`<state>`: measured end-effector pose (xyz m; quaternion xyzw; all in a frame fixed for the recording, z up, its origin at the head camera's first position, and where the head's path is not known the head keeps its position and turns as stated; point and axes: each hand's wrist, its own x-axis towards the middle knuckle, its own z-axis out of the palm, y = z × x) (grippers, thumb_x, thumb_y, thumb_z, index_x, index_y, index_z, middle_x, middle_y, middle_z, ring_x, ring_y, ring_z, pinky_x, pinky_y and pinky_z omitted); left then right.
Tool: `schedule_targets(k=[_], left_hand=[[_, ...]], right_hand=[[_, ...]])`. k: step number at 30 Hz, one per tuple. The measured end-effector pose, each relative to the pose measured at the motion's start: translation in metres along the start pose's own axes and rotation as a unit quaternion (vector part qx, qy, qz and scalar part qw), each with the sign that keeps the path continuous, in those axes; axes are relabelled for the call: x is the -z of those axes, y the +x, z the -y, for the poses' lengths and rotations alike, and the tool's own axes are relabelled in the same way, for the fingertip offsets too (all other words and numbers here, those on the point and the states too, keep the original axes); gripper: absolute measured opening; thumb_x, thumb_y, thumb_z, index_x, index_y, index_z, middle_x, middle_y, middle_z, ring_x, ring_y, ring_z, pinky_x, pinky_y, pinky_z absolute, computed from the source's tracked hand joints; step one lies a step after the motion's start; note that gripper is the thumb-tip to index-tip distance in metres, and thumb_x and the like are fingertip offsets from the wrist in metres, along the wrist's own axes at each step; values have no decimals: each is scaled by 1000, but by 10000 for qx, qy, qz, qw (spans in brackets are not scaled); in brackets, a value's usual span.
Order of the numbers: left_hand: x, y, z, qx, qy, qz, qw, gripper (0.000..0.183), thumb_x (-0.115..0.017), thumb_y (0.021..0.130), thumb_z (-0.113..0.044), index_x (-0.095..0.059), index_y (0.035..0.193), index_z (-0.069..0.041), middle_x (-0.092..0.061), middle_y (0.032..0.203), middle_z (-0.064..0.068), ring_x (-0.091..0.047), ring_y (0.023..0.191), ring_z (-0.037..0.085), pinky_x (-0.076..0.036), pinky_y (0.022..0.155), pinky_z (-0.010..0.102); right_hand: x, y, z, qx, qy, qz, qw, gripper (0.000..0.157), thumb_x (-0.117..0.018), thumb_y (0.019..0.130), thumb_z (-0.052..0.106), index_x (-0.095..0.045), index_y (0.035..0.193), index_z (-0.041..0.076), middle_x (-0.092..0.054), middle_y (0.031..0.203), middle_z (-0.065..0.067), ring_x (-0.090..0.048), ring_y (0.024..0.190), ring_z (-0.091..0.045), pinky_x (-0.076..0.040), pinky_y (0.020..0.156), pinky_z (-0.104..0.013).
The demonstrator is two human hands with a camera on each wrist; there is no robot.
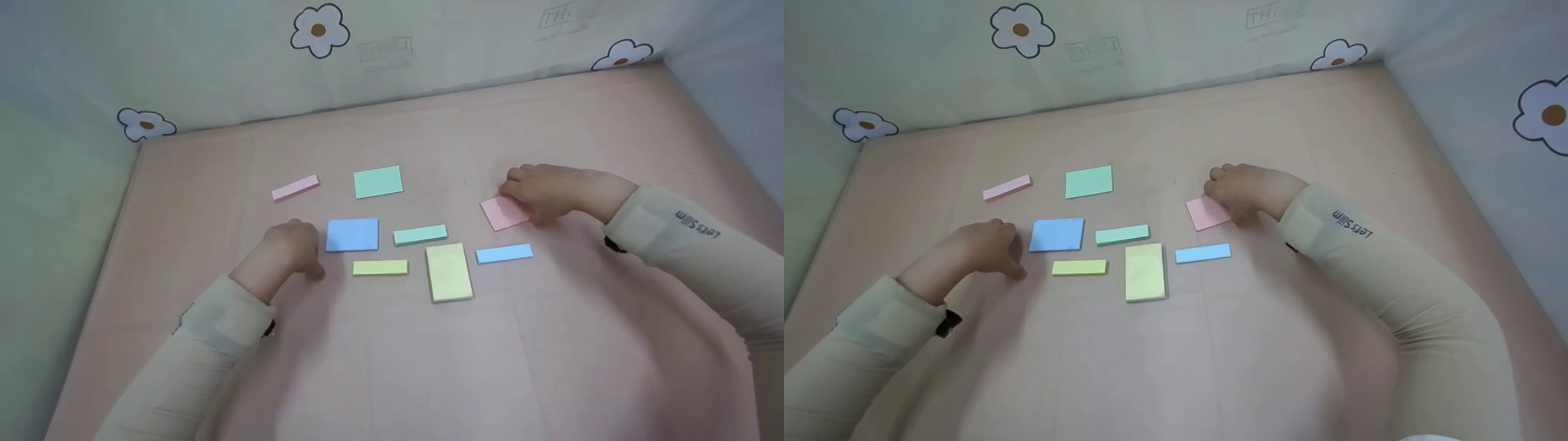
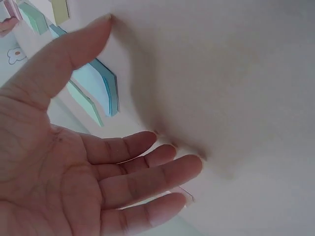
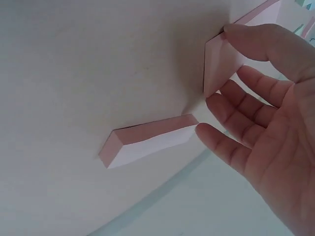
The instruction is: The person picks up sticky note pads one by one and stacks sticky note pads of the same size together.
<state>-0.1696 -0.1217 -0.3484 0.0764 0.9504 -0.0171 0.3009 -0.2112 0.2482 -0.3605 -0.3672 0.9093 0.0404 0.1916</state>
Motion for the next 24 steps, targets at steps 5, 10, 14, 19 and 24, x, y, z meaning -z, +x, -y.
schedule_targets(k=[5,10,14,19,24], left_hand=[[-5,4,-8,-467,-360,-778,9952,36,-62,81,-14,-55,109,7,-55,93,16,-51,78,25,-46,72,36],[-9,16,-20,-946,-303,-1228,9874,37,-59,83,-12,-55,116,3,-54,103,17,-52,84,25,-47,80,37],[-9,21,-23,-1018,-394,-1251,9861,39,-61,81,-12,-57,117,1,-55,105,16,-52,87,26,-46,83,38],[-6,24,-24,-980,-389,-1356,9851,35,-64,80,-15,-61,112,0,-57,101,15,-51,86,27,-46,81,37],[-3,23,-30,-974,212,-1447,9844,36,-64,80,-21,-61,109,2,-58,97,16,-51,85,27,-45,79,38]], right_hand=[[4,12,3,637,-564,-238,9961,47,-68,74,-3,-50,117,3,-51,110,-15,-48,101,-31,-42,88,-43],[5,22,5,1138,-942,-564,9874,47,-64,76,-9,-52,116,12,-50,116,-14,-47,106,-33,-41,89,-44],[5,23,10,1118,-853,-570,9884,46,-58,79,-12,-53,118,12,-48,123,-16,-47,109,-35,-40,90,-45],[6,22,27,-76,342,-310,9989,43,-63,83,10,-49,121,-4,-50,120,-22,-49,106,-37,-42,90,-45],[5,23,43,-982,453,24,9941,69,-66,78,37,-44,124,-9,-47,118,-21,-47,99,-33,-44,83,-43]])
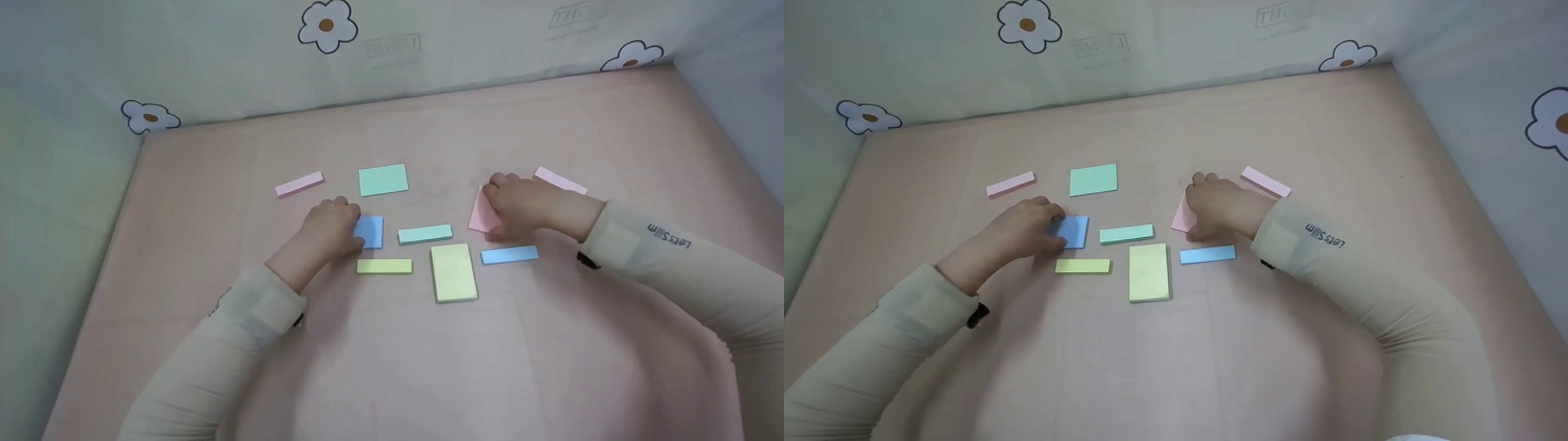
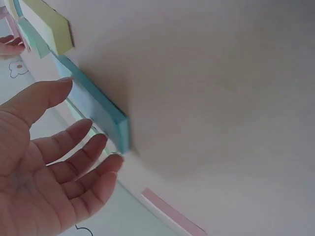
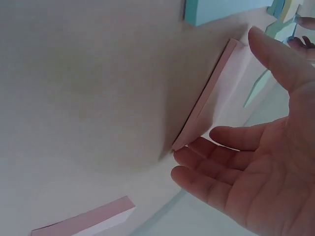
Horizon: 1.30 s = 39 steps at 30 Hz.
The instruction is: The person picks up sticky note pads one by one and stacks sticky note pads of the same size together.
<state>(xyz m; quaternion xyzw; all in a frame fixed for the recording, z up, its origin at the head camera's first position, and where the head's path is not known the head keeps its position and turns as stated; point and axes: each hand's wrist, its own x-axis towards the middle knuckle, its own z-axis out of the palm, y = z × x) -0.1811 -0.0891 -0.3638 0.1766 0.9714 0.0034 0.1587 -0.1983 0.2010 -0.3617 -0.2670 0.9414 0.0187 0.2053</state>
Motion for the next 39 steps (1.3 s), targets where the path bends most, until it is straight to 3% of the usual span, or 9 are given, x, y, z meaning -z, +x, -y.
schedule_targets(k=[4,14,22,25,33,39], left_hand=[[3,1,-6,-146,429,208,9988,41,-63,81,-23,-59,113,2,-58,99,16,-53,84,27,-45,80,40],[5,1,-7,-150,262,391,9988,46,-67,79,-26,-58,116,0,-58,100,16,-53,81,25,-48,75,38],[7,2,-5,-255,378,313,9985,44,-68,78,-26,-60,111,1,-58,97,15,-53,78,25,-48,76,39],[6,3,-5,-249,361,330,9985,45,-68,78,-27,-60,113,0,-59,98,15,-54,80,25,-48,78,39],[5,5,-6,-246,394,411,9981,45,-67,79,-27,-59,114,0,-59,99,16,-54,81,26,-48,79,39],[7,5,-6,-211,354,435,9982,46,-68,79,-28,-59,115,-1,-59,100,15,-54,82,26,-48,80,38]], right_hand=[[-2,1,2,12,13,-77,10000,67,-65,77,34,-44,124,-9,-47,117,-21,-46,99,-32,-43,84,-41],[-5,4,1,270,41,-154,9995,67,-65,76,31,-43,127,-6,-47,121,-20,-45,102,-31,-42,87,-40],[-5,8,-10,1295,-50,-361,9909,61,-61,77,23,-42,125,-11,-43,126,-22,-41,115,-38,-34,98,-46],[-3,11,-12,1480,-84,-317,9884,61,-61,77,21,-42,127,-9,-42,129,-21,-40,118,-38,-33,99,-46],[5,13,-6,1133,-149,49,9934,70,-62,80,29,-35,134,-7,-37,137,-20,-36,125,-36,-30,102,-47],[9,18,-1,799,-231,68,9965,71,-63,77,35,-40,130,-7,-44,127,-19,-43,111,-32,-38,95,-42]])
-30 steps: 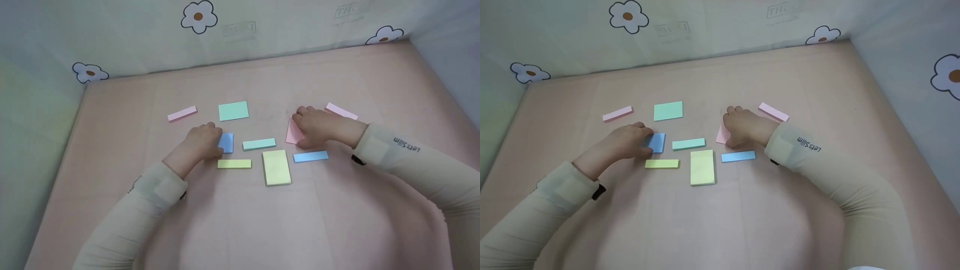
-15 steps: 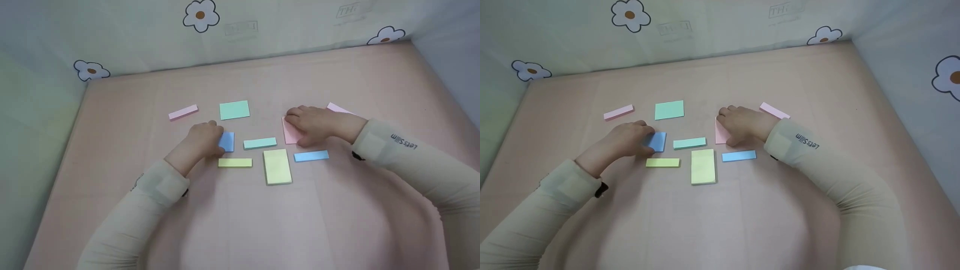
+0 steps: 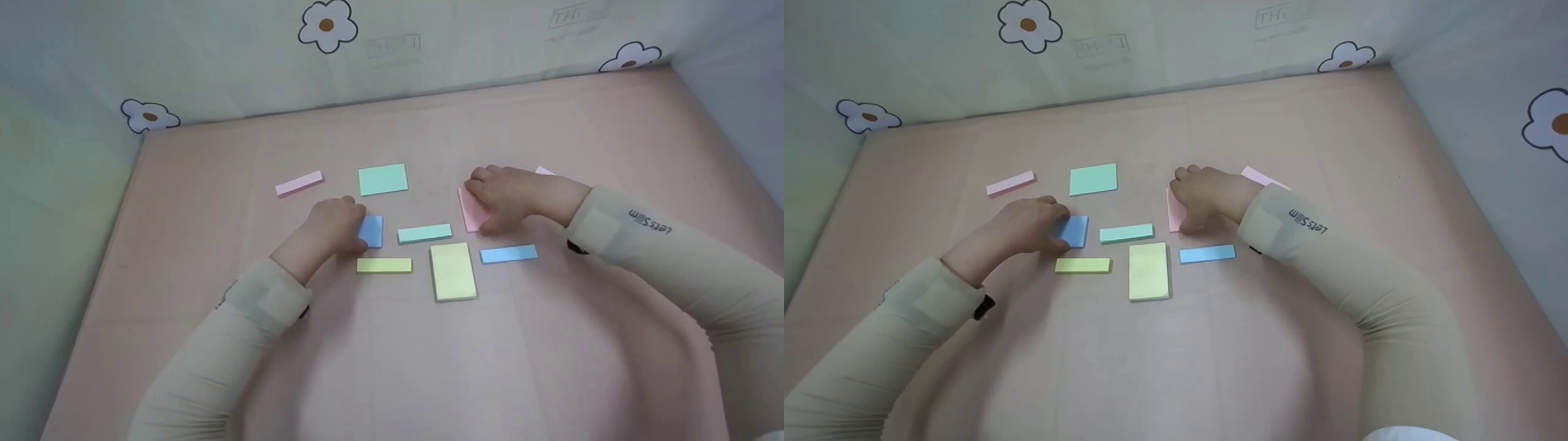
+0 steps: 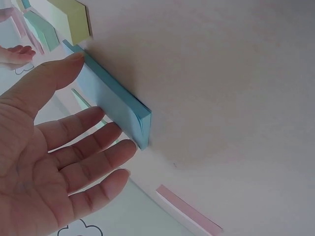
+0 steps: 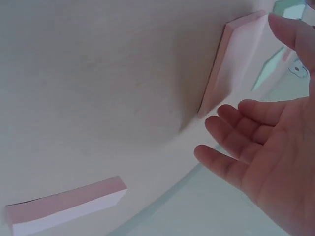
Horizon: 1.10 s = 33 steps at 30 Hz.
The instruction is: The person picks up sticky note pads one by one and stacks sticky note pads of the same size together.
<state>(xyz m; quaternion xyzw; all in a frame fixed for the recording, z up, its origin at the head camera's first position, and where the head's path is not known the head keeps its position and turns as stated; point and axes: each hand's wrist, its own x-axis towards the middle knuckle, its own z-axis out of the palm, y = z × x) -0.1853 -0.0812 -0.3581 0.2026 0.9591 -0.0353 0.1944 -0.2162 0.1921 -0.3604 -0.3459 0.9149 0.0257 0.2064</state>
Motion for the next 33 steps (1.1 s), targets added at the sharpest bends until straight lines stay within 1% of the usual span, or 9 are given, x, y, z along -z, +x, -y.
schedule_targets(k=[3,5,7,12,15,22,25,30,33], left_hand=[[0,-1,0,-8,-47,9,10000,46,-68,79,-28,-59,115,-1,-59,100,15,-54,82,26,-48,79,38],[0,-1,1,-31,-65,8,10000,46,-68,79,-28,-59,115,-1,-59,99,15,-54,82,26,-48,79,37],[1,0,2,-73,25,-25,10000,45,-67,79,-28,-59,113,0,-59,98,15,-54,81,26,-48,77,37],[4,1,4,-122,202,-58,9997,44,-67,79,-27,-60,111,1,-59,97,15,-53,78,25,-48,75,37],[5,2,4,-100,188,-19,9998,45,-66,79,-27,-59,113,1,-59,98,15,-53,79,25,-48,76,37],[5,2,3,-70,96,5,9999,47,-67,79,-28,-59,115,0,-59,100,15,-54,82,26,-47,78,37],[4,2,3,-57,97,-12,9999,46,-67,79,-28,-59,115,-1,-59,100,15,-54,82,26,-47,78,37],[1,2,2,-82,41,3,10000,46,-67,79,-28,-59,115,-1,-59,100,15,-54,82,25,-48,78,37],[1,2,2,-83,9,6,10000,46,-67,79,-28,-59,115,0,-59,100,15,-53,82,25,-47,77,36]], right_hand=[[2,5,2,-75,-107,151,9998,68,-63,76,34,-43,127,-6,-46,119,-18,-44,101,-29,-41,88,-40],[3,8,3,-72,-149,228,9996,68,-64,76,33,-43,126,-6,-47,117,-17,-43,97,-28,-42,85,-38],[5,10,3,-12,-223,259,9994,67,-65,75,33,-43,125,-7,-47,114,-18,-43,95,-28,-41,84,-39],[8,13,0,154,-350,200,9991,69,-67,74,35,-45,122,-8,-49,111,-19,-44,94,-29,-41,85,-40],[7,14,0,170,-330,142,9992,68,-67,74,35,-45,122,-8,-49,110,-18,-44,94,-29,-41,86,-40],[-2,8,4,531,-115,-192,9983,46,-62,77,21,-50,116,0,-54,106,-14,-49,93,-27,-41,87,-40],[-5,6,6,522,-15,-217,9984,41,-61,78,18,-51,115,3,-54,104,-11,-48,92,-26,-41,87,-40],[-4,4,8,419,24,-99,9991,43,-63,77,20,-51,115,3,-55,102,-10,-48,88,-24,-42,84,-39],[0,2,8,461,30,-156,9988,45,-63,76,21,-52,115,1,-55,101,-10,-49,86,-24,-43,82,-39]])
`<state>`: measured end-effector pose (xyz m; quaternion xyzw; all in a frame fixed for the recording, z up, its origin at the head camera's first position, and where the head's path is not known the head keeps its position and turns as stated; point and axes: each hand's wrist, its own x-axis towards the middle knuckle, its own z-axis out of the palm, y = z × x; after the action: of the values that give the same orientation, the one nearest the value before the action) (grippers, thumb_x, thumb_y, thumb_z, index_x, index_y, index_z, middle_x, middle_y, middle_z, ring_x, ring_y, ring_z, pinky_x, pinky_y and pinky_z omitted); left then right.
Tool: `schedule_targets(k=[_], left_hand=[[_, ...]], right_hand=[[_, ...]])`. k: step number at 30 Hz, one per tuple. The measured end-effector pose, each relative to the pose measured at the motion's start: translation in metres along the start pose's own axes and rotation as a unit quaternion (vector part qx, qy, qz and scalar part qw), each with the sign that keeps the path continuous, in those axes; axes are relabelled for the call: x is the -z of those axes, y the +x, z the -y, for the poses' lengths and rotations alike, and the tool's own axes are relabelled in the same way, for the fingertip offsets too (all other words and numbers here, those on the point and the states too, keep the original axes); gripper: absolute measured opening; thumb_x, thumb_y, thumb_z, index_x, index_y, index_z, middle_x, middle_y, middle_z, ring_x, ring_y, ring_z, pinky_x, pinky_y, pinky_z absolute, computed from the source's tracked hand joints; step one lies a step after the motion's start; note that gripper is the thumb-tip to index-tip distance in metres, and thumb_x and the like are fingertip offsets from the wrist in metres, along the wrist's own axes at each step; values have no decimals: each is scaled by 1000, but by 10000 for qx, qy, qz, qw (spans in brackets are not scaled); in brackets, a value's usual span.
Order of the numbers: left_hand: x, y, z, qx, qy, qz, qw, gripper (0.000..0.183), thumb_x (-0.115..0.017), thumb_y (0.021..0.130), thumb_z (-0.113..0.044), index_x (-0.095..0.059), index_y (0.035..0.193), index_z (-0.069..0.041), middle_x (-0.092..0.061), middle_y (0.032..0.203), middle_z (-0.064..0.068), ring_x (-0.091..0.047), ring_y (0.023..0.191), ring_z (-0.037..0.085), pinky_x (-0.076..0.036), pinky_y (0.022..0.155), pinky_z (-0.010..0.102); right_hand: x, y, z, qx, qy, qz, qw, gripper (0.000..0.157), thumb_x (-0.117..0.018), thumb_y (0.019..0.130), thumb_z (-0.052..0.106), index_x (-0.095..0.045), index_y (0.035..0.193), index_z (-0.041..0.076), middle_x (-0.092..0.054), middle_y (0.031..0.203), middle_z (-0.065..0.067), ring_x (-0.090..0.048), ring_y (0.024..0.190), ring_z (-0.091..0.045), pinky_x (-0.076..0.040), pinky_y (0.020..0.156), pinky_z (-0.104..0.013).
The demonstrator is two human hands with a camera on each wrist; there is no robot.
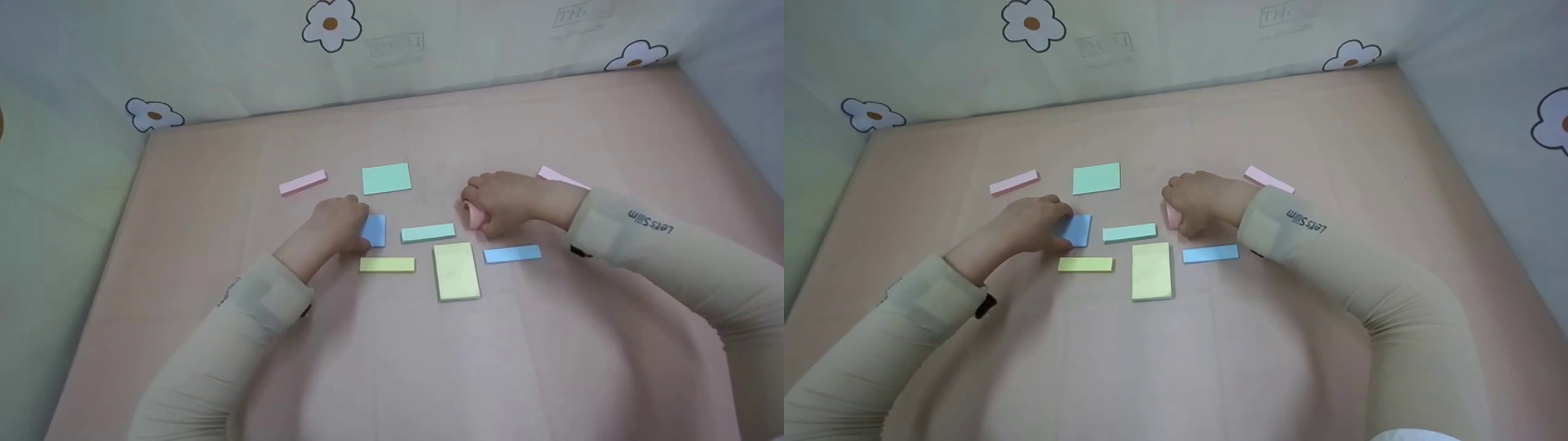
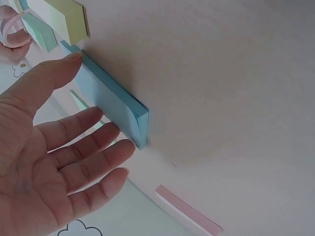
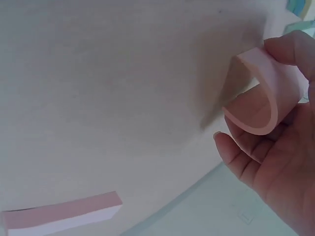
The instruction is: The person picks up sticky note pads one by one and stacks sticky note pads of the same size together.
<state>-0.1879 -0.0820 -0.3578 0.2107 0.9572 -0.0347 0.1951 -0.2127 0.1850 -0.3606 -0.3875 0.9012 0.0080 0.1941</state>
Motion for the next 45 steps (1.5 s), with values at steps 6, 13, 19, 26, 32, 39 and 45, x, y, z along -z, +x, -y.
schedule_targets(k=[6,13,19,26,32,39,45], left_hand=[[3,0,0,-58,158,-47,9998,44,-67,78,-27,-60,111,0,-59,96,14,-53,78,25,-48,74,37],[4,1,0,0,198,56,9998,48,-67,79,-29,-58,115,-1,-58,99,14,-53,81,25,-47,79,37],[3,2,-1,16,136,62,9999,47,-67,79,-29,-58,116,-1,-58,100,14,-53,82,25,-47,79,37],[3,2,-1,41,49,124,9999,48,-67,79,-29,-57,117,-1,-58,102,14,-53,85,25,-47,81,37],[4,1,-1,23,43,107,9999,47,-67,79,-28,-58,116,-1,-58,101,14,-53,84,25,-46,81,37],[1,0,2,-128,151,-31,9998,44,-67,78,-28,-59,111,1,-59,96,14,-53,79,25,-47,75,37],[-2,-2,1,-44,80,-24,10000,46,-66,79,-28,-58,114,1,-58,98,14,-54,81,25,-48,76,37]], right_hand=[[11,-11,8,173,348,-542,9978,48,-65,74,25,-53,113,-1,-56,101,-11,-50,87,-26,-42,80,-40],[8,-23,44,236,568,-540,9966,53,-67,75,30,-51,113,-3,-52,96,-10,-47,83,-23,-38,74,-38],[-2,-23,71,-67,509,-424,9978,52,-67,73,29,-50,110,-4,-47,93,-11,-44,83,-25,-35,72,-37],[-13,-22,85,-94,76,-367,9993,53,-67,72,33,-50,107,-4,-46,90,-12,-42,83,-26,-36,72,-37],[-14,-21,87,-109,-127,-357,9992,56,-68,68,30,-50,108,-5,-46,90,-13,-41,81,-26,-37,69,-36],[-12,-23,90,-192,-495,-106,9985,65,-67,73,39,-47,115,-6,-45,95,-15,-41,82,-28,-37,68,-36],[-13,-26,93,-153,-542,-122,9983,76,-70,71,45,-44,120,-6,-46,105,-17,-44,91,-30,-40,72,-39]])
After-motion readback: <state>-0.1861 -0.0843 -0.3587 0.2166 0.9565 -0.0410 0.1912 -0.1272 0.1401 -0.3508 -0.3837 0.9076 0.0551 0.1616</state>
